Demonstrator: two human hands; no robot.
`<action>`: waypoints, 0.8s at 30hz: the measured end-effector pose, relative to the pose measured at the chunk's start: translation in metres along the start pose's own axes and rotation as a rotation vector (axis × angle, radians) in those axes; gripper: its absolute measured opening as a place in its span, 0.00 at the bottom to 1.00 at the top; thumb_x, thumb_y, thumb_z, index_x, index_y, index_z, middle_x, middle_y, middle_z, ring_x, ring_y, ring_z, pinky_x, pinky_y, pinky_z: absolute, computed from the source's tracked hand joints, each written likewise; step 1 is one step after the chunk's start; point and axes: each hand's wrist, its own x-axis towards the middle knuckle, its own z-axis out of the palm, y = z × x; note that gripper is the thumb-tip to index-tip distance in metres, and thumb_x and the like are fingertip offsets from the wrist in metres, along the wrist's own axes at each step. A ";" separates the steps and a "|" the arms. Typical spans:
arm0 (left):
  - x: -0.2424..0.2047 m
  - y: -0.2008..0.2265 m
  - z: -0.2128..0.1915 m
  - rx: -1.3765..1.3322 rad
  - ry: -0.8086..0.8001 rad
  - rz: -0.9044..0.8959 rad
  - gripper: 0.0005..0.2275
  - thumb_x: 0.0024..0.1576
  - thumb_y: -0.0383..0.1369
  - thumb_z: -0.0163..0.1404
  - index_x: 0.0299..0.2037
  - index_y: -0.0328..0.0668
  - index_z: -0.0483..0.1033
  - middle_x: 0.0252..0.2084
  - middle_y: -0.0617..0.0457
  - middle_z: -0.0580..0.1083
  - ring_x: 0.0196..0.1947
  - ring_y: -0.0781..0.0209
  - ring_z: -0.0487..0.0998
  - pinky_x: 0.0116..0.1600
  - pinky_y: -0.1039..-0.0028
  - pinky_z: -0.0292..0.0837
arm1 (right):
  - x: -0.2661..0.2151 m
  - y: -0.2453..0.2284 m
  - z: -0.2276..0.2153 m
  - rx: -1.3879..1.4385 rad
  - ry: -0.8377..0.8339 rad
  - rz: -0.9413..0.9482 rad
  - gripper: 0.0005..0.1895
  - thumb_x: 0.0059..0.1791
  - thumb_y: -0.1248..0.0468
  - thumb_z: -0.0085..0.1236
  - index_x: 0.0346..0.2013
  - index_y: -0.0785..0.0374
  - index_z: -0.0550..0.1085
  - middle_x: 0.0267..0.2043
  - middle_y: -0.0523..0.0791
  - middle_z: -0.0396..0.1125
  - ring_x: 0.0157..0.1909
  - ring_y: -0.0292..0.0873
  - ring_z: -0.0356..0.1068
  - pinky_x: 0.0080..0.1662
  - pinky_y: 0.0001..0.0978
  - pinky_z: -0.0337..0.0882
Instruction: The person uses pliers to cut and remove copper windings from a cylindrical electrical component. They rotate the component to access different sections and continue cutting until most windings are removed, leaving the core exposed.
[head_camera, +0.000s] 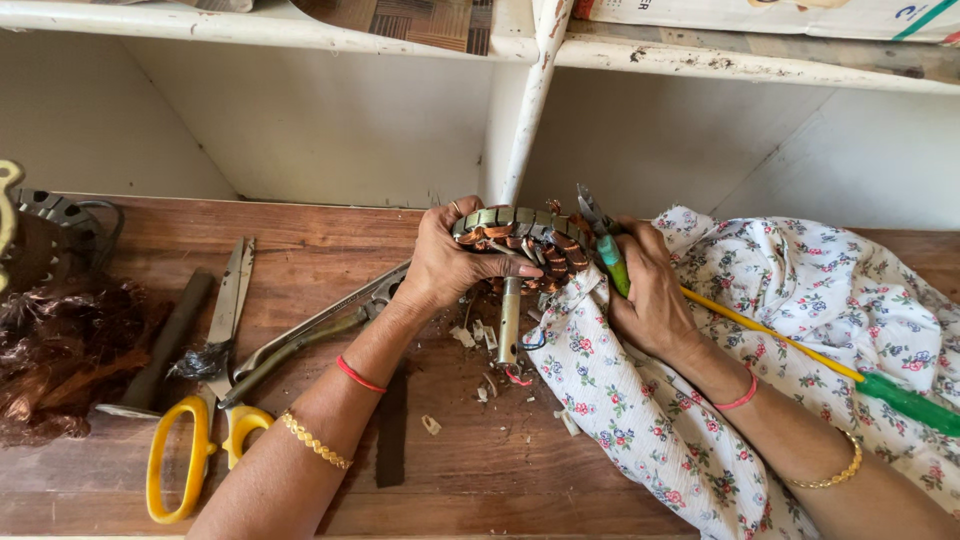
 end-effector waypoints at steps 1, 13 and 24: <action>-0.001 0.000 0.000 -0.001 0.004 -0.010 0.18 0.43 0.19 0.68 0.42 0.29 0.74 0.39 0.46 0.81 0.40 0.62 0.83 0.47 0.68 0.86 | 0.000 0.000 0.000 -0.001 -0.006 0.000 0.18 0.44 0.73 0.55 0.47 0.77 0.68 0.60 0.61 0.59 0.65 0.62 0.60 0.66 0.52 0.60; -0.001 -0.002 -0.001 -0.013 0.002 -0.009 0.18 0.43 0.19 0.67 0.41 0.30 0.74 0.37 0.47 0.81 0.39 0.62 0.84 0.47 0.67 0.86 | -0.003 0.010 0.006 -0.010 -0.025 0.018 0.15 0.44 0.76 0.51 0.45 0.76 0.69 0.60 0.60 0.60 0.64 0.59 0.62 0.67 0.51 0.62; -0.001 -0.003 -0.001 -0.003 -0.001 0.005 0.17 0.43 0.19 0.67 0.39 0.31 0.73 0.37 0.46 0.81 0.39 0.62 0.84 0.46 0.66 0.82 | 0.002 -0.003 -0.002 -0.007 -0.028 0.029 0.16 0.44 0.74 0.53 0.46 0.76 0.69 0.61 0.60 0.60 0.65 0.61 0.61 0.66 0.51 0.60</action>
